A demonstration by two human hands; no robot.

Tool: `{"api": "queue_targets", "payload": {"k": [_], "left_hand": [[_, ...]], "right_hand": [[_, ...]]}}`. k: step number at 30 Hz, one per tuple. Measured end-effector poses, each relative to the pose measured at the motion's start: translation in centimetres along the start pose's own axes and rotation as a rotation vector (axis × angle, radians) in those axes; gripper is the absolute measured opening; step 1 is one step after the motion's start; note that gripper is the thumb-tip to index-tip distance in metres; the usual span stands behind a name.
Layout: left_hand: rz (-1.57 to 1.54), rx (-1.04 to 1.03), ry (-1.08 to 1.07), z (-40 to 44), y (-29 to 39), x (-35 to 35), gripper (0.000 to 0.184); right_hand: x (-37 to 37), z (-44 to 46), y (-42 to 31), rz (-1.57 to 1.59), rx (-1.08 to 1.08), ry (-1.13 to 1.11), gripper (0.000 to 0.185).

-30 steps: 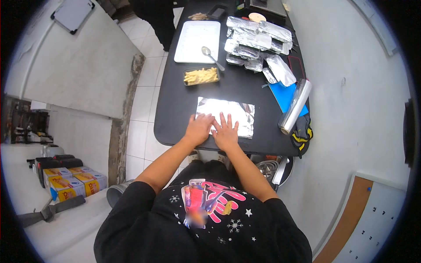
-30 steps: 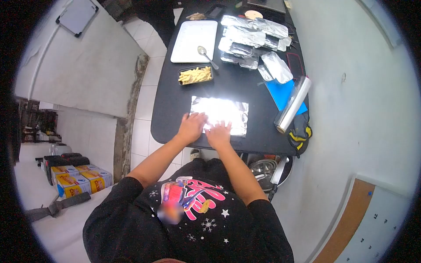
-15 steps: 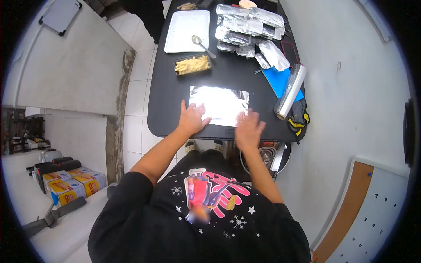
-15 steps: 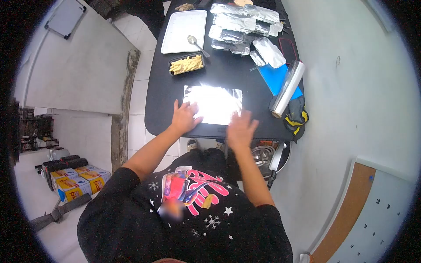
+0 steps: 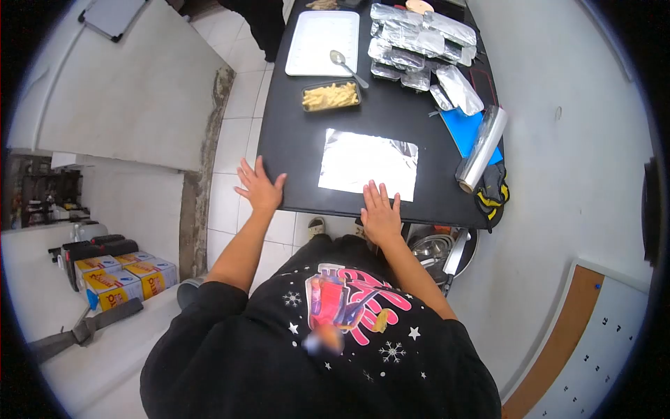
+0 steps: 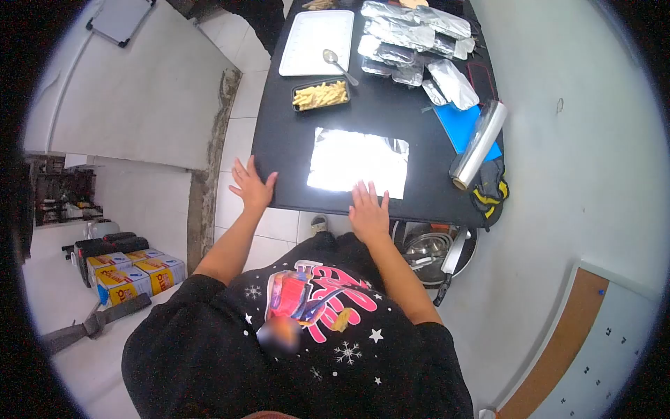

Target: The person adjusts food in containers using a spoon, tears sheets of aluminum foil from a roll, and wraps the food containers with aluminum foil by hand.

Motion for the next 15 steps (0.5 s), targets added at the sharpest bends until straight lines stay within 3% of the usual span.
{"api": "queue_targets", "payload": {"k": [3,4,6,9,12,15], "left_hand": [[-0.261,-0.416,0.12,2.4,-0.3,-0.7,0.063],[-0.327,-0.574,0.13,2.7,2.1,0.5,0.051],[-0.362,-0.649,-0.141,3.3,5.7,-0.5,0.044],[-0.328,-0.377,-0.383,3.3,9.0,-0.6,0.043],[-0.398,-0.265,-0.38,3.4,9.3,0.1,0.04],[-0.316,-0.307,-0.357,3.7,8.4,-0.5,0.029]], "right_hand": [[0.3,0.0,0.5,0.002,0.049,-0.036,0.056],[0.9,-0.1,0.7,0.0,0.081,-0.067,0.058],[1.3,-0.2,1.2,0.011,0.153,-0.116,0.058],[1.6,0.1,2.8,0.027,0.264,-0.128,0.054],[1.7,0.4,3.7,0.037,0.333,-0.107,0.05],[1.9,0.8,4.1,0.08,0.352,-0.111,0.049]]}}
Point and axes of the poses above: each hand's wrist, its own z-axis towards the middle knuckle, its own x-axis out of the back of the hand, y = z × x, the point moved 2 cm from there along z, towards the middle knuckle, and after that the axes turned 5 degrees about x, right-handed, at the moved point
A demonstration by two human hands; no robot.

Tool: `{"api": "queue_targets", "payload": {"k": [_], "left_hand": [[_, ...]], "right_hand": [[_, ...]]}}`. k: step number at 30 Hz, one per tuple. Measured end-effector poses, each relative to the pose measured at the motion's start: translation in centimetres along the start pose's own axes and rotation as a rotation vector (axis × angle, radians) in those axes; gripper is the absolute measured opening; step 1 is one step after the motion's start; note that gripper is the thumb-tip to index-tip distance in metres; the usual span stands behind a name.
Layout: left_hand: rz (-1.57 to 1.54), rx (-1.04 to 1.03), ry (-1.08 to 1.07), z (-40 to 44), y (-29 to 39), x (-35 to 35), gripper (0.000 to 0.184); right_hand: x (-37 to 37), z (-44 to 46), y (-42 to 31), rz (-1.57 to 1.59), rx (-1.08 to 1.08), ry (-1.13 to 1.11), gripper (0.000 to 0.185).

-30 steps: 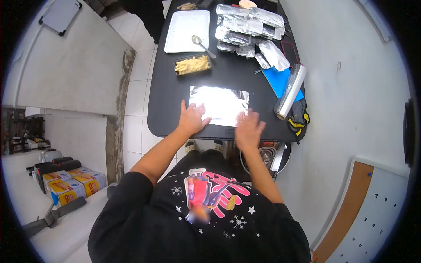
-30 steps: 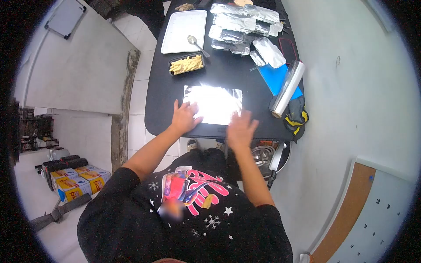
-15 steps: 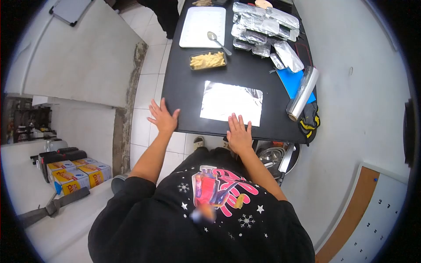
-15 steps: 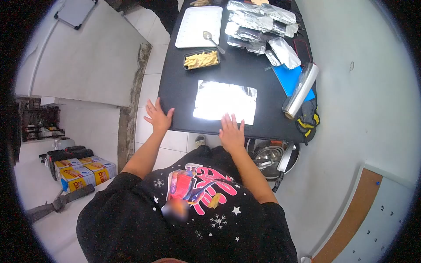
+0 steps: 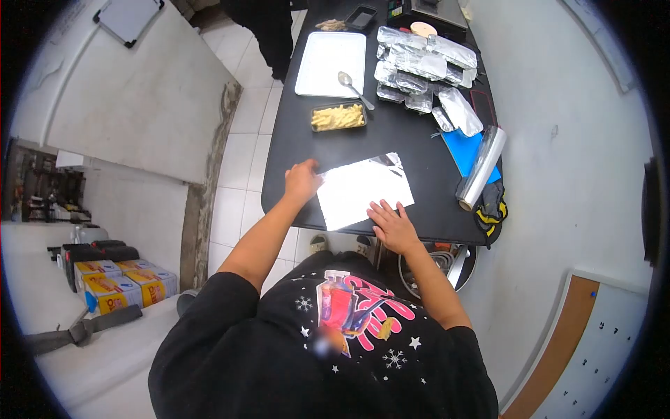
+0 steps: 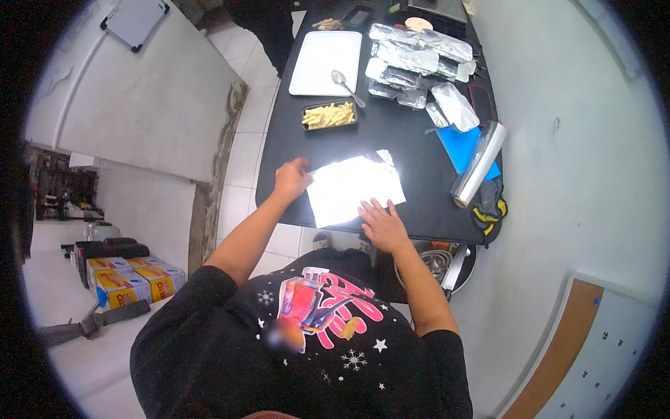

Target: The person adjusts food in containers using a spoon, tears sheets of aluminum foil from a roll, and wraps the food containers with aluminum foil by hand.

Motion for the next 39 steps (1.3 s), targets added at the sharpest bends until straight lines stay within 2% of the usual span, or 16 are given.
{"api": "queue_targets", "payload": {"k": [3,5,6,7,8,9,12,14,17,20,22,24,27,33,37,39], "left_hand": [[0.131,-0.063,-0.017,-0.5,0.0,0.3,0.019],[-0.08,-0.115,0.009,-1.7,1.4,1.5,0.012],[-0.186,-0.141,0.022,-2.5,2.3,2.4,0.008],[-0.21,-0.364,0.162,-3.8,3.4,3.3,0.007],[-0.243,-0.459,0.159,-5.3,4.9,4.5,0.012],[-0.293,-0.693,0.227,-6.5,5.6,4.7,0.017],[-0.193,-1.062,0.037,-10.8,7.8,5.7,0.021],[-0.208,-1.227,-0.07,-12.4,7.8,4.5,0.023],[-0.139,-1.343,-0.217,-13.5,7.5,2.7,0.025],[-0.369,-1.234,-0.36,-13.1,9.6,4.6,0.026],[-0.497,-1.007,-0.316,-11.7,9.7,4.0,0.029],[-0.555,-0.785,-0.268,-9.0,10.2,1.1,0.03],[-0.46,-0.69,-0.393,-4.1,10.6,-4.3,0.022],[-0.055,-0.592,-0.382,0.2,13.5,-8.3,0.015],[-0.096,-0.495,-0.366,0.3,17.2,-10.8,0.015],[-0.148,-0.474,-0.386,0.5,18.9,-11.9,0.017]], "right_hand": [[0.0,0.2,0.4,0.057,-0.003,0.052,0.049],[-0.4,0.4,0.6,0.096,-0.002,0.138,0.051],[0.2,0.7,0.5,0.292,-0.117,0.279,0.052],[1.2,1.3,0.0,0.489,-0.23,0.422,0.053],[1.7,1.8,-0.4,0.688,-0.342,0.564,0.054],[1.5,2.5,-0.5,1.093,-0.511,0.721,0.055],[5.9,2.4,-1.5,1.853,-0.865,0.98,0.048],[7.6,2.5,-1.6,1.823,-0.87,1.049,0.037],[4.2,1.6,0.7,1.629,-0.86,1.032,0.025],[3.3,0.7,0.9,1.737,-0.737,1.148,0.021],[4.2,-0.2,0.5,1.766,-0.677,1.205,0.022],[4.3,-1.3,0.4,1.797,-0.659,1.255,0.022],[3.3,-3.8,1.9,1.814,-0.692,1.316,0.022],[-2.3,-9.5,4.3,1.667,-1.054,1.255,0.025],[0.0,-10.0,3.2,1.671,-1.269,1.184,0.023],[-1.0,-10.1,4.4,1.59,-1.278,1.204,0.02]]}}
Point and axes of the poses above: each hand's wrist, its own z-axis towards the middle knuckle, its own x-axis out of the back of the hand, y = z × x, the point moved 2 cm from there along z, towards the middle knuckle, and after that the axes turned 5 degrees about x, right-handed, at the moved point
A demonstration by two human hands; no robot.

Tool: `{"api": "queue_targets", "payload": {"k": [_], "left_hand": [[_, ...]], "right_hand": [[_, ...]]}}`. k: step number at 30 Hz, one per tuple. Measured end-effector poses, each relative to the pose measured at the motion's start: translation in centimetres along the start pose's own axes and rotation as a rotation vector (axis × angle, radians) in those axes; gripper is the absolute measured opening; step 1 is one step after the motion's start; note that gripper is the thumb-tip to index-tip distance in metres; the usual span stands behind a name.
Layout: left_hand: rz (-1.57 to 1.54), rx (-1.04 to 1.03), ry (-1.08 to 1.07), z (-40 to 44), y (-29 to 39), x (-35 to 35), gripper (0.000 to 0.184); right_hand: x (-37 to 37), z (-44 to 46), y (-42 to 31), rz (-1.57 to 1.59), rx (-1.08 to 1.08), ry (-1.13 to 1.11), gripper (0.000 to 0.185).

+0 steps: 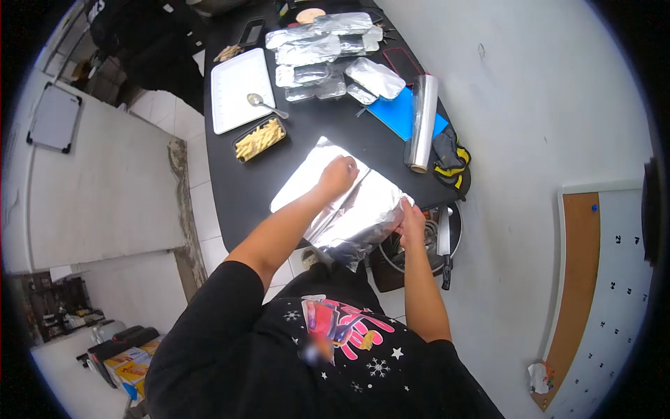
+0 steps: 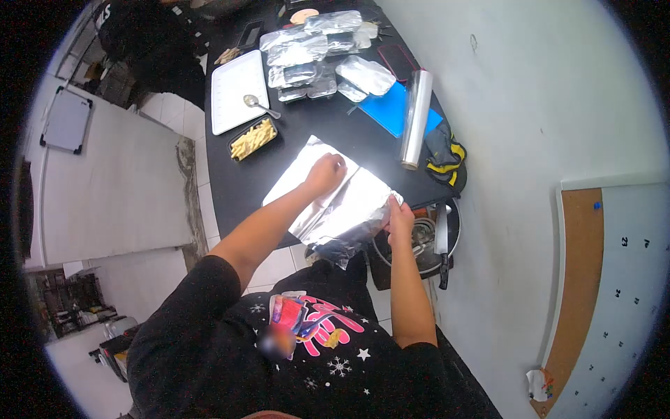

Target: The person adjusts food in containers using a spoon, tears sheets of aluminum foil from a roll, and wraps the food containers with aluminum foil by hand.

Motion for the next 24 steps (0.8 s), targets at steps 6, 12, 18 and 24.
{"api": "queue_targets", "payload": {"k": [6,12,18,24], "left_hand": [[0.044,0.171,0.039,1.4,1.0,-1.1,0.029],[0.139,0.15,0.109,1.3,1.5,-1.4,0.036],[0.16,0.224,0.028,1.4,1.8,-1.4,0.036],[0.211,0.238,0.039,1.3,2.3,-1.5,0.038]], "right_hand": [[0.1,1.0,1.2,-0.086,0.126,0.046,0.023],[1.2,1.2,2.0,-0.273,0.212,0.085,0.027],[1.1,0.8,2.9,-0.204,0.207,0.08,0.026],[0.9,0.4,4.4,-0.419,0.384,0.148,0.033]]}}
Point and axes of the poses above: each hand's wrist, its own z-axis towards the middle knuckle, its own x-axis out of the back of the hand, y = z × x, the point moved 2 cm from there along z, towards the middle knuckle, and after that the axes turned 5 degrees about x, right-handed, at the moved point
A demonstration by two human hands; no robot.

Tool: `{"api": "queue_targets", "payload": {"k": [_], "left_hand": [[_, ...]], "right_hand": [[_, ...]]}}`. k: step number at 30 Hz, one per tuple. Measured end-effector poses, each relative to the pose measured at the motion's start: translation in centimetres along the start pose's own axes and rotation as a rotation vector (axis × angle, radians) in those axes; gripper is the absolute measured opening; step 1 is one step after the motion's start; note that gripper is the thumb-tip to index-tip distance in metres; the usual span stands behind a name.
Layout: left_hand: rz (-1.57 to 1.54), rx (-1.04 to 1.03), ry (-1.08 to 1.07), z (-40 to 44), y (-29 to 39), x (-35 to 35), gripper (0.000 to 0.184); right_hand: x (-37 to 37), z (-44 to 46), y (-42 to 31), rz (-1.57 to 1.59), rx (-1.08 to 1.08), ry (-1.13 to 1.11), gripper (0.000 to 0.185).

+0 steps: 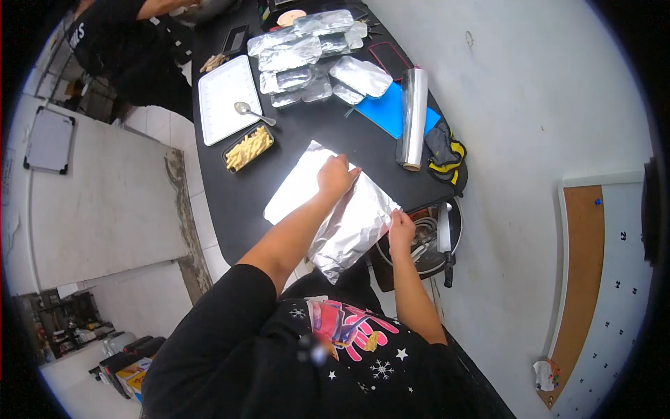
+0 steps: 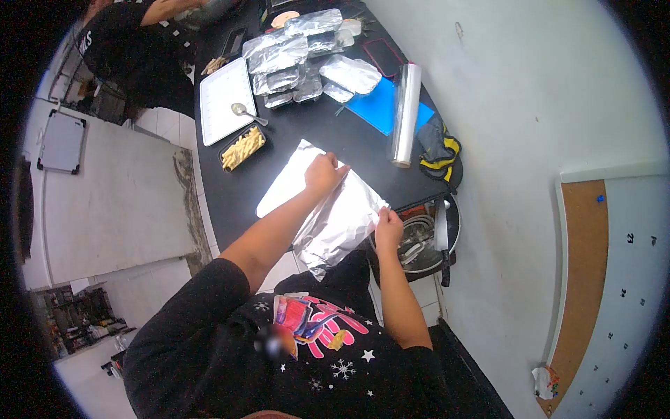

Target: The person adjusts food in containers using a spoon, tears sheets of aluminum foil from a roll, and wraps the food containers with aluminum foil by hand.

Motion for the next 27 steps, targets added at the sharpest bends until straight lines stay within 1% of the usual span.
{"api": "queue_targets", "payload": {"k": [1,2,5,6,9,12,15,16,18,19,20,23,26,27], "left_hand": [[0.005,0.0,0.002,-0.1,0.1,0.0,0.039],[0.011,0.001,0.004,-0.1,0.1,0.0,0.039],[0.024,-0.011,0.015,-0.3,0.1,0.1,0.04],[0.027,-0.017,0.019,-0.3,0.2,0.1,0.04],[0.037,-0.03,0.034,-0.5,0.3,0.0,0.04],[0.079,-0.028,0.039,-0.4,0.5,0.1,0.033],[0.041,-0.13,0.028,0.5,-0.4,0.1,0.024],[0.119,-0.285,0.049,0.2,-0.7,0.5,0.024],[0.276,-0.595,0.089,-0.9,-1.6,1.1,0.03],[0.323,-0.586,0.076,-1.1,-2.2,0.7,0.033],[0.37,-0.576,0.065,-1.1,-2.9,0.0,0.037],[0.418,-0.546,0.031,-1.2,-3.4,-0.3,0.044],[0.412,-0.529,0.027,-1.2,-3.5,-0.5,0.045],[0.411,-0.528,0.034,-1.1,-3.6,-0.5,0.045]], "right_hand": [[-0.2,-0.2,0.1,-0.039,0.045,0.007,0.034],[-0.4,-0.7,0.3,-0.062,0.021,0.047,0.034],[-1.1,-2.2,0.5,0.158,-0.159,0.008,0.034],[-1.2,-2.6,0.6,0.15,-0.101,0.036,0.034],[-1.3,-2.9,0.9,0.134,-0.066,0.043,0.035],[-0.9,-2.5,0.0,0.334,-0.178,0.012,0.035],[-0.2,0.4,0.6,0.0,0.035,0.114,0.035],[0.3,0.9,-0.4,-0.095,0.045,0.112,0.034],[0.7,1.7,-1.2,-0.103,0.06,0.116,0.035],[0.8,1.9,-1.5,-0.107,0.067,0.116,0.035],[0.7,1.7,-1.7,-0.03,0.053,0.127,0.035],[0.5,0.9,-2.6,-0.083,0.163,0.225,0.04],[0.0,0.1,-0.2,-0.057,0.027,0.164,0.039],[-0.1,-0.2,0.1,0.033,-0.049,0.157,0.039]]}}
Point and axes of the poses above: each hand's wrist, its own z-axis towards the middle knuckle, its own x-axis out of the back of the hand, y = z × x, the point moved 2 cm from there along z, towards the middle knuckle, and after that the axes turned 5 degrees about x, right-handed, at the moved point
